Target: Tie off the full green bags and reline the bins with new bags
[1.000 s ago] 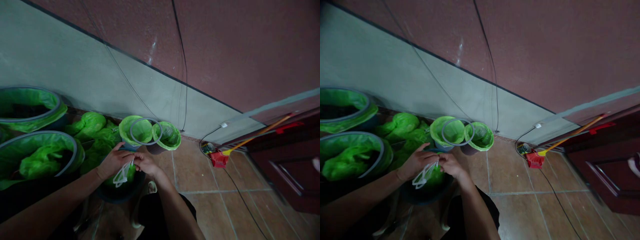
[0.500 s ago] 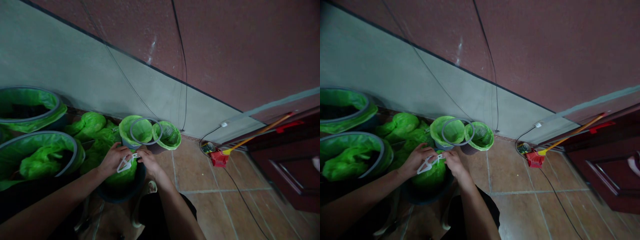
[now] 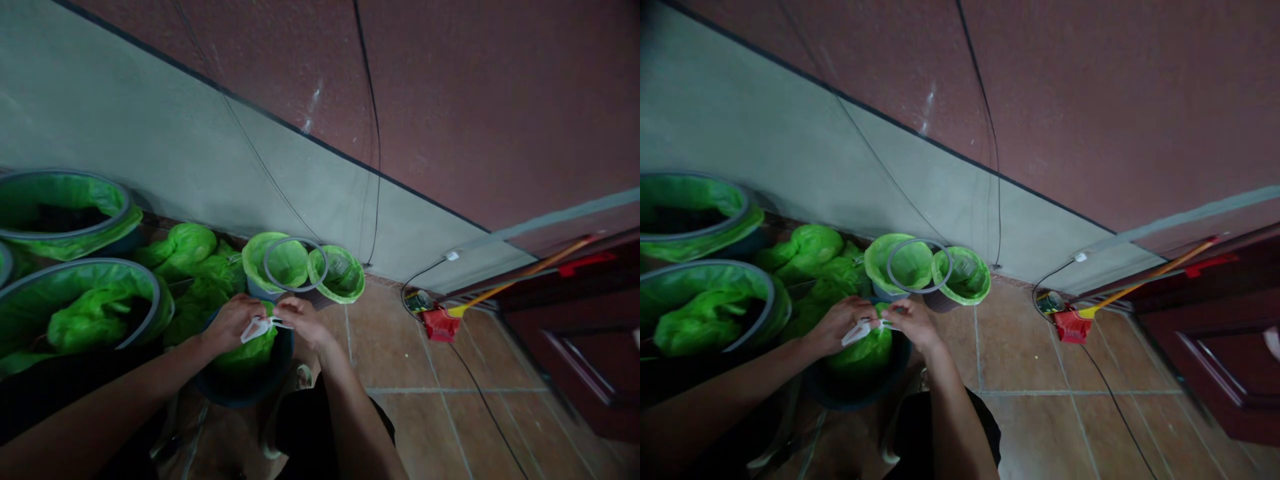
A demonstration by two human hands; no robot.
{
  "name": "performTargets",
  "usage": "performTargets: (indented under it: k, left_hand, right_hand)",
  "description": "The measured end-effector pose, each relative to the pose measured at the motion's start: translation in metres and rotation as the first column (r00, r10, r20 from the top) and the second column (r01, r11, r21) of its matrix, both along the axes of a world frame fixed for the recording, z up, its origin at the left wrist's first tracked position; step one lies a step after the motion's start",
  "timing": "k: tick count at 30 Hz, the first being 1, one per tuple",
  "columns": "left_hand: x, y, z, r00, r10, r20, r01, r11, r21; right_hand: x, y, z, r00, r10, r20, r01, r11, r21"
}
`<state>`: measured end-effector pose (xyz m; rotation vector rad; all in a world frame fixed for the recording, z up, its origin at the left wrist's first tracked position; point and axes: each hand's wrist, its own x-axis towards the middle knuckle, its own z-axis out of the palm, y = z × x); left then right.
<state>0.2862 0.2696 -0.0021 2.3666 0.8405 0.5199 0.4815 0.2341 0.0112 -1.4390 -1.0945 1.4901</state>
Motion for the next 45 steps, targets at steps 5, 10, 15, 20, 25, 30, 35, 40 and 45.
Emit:
performTargets:
  k: [5,10,15,20,25,30,35,40,45]
  left_hand:
    - [-0.002,0.001,-0.009,0.996,0.036,-0.087,-0.038,0.999,-0.025]
    - [-0.006,0.002,-0.010,0.977,0.111,-0.183,-0.111,0.994,0.015]
    - [-0.007,-0.001,0.003,0.982,0.020,-0.186,-0.022,1.000,-0.009]
    - [0.001,0.003,0.015,0.996,0.078,-0.038,-0.087,0.932,-0.352]
    - [0.010,-0.006,0.012,0.911,0.358,0.205,-0.047,0.584,-0.810]
    - [0.013,-0.011,0.010,0.819,0.536,0.203,-0.020,0.382,-0.924]
    - [0.012,-0.005,0.011,0.919,0.288,0.270,0.054,0.586,-0.809]
    - [0.013,-0.007,0.014,0.973,0.097,0.211,0.061,0.770,-0.635]
    - [0.011,-0.012,0.013,0.980,0.122,0.155,-0.019,0.841,-0.540]
  right_hand:
    - [0.015,-0.002,0.000,0.957,0.176,0.232,-0.182,0.983,0.002]
    - [0.025,-0.004,0.013,0.863,0.293,0.411,-0.272,0.956,-0.109]
    - [0.020,-0.004,0.010,0.673,0.277,0.686,-0.232,0.960,-0.159]
    - [0.013,-0.004,0.002,0.552,0.296,0.780,-0.240,0.952,-0.192]
    - [0.011,-0.005,0.004,0.615,0.315,0.723,-0.262,0.946,-0.189]
    - [0.015,-0.007,0.009,0.863,0.328,0.384,-0.306,0.945,-0.117]
    - [0.010,-0.008,0.015,0.933,0.329,0.149,-0.339,0.939,0.053]
    - [-0.002,-0.004,0.022,0.988,0.120,-0.093,-0.108,0.986,0.127]
    - [-0.009,-0.001,0.016,0.995,0.004,-0.095,0.001,0.999,0.045]
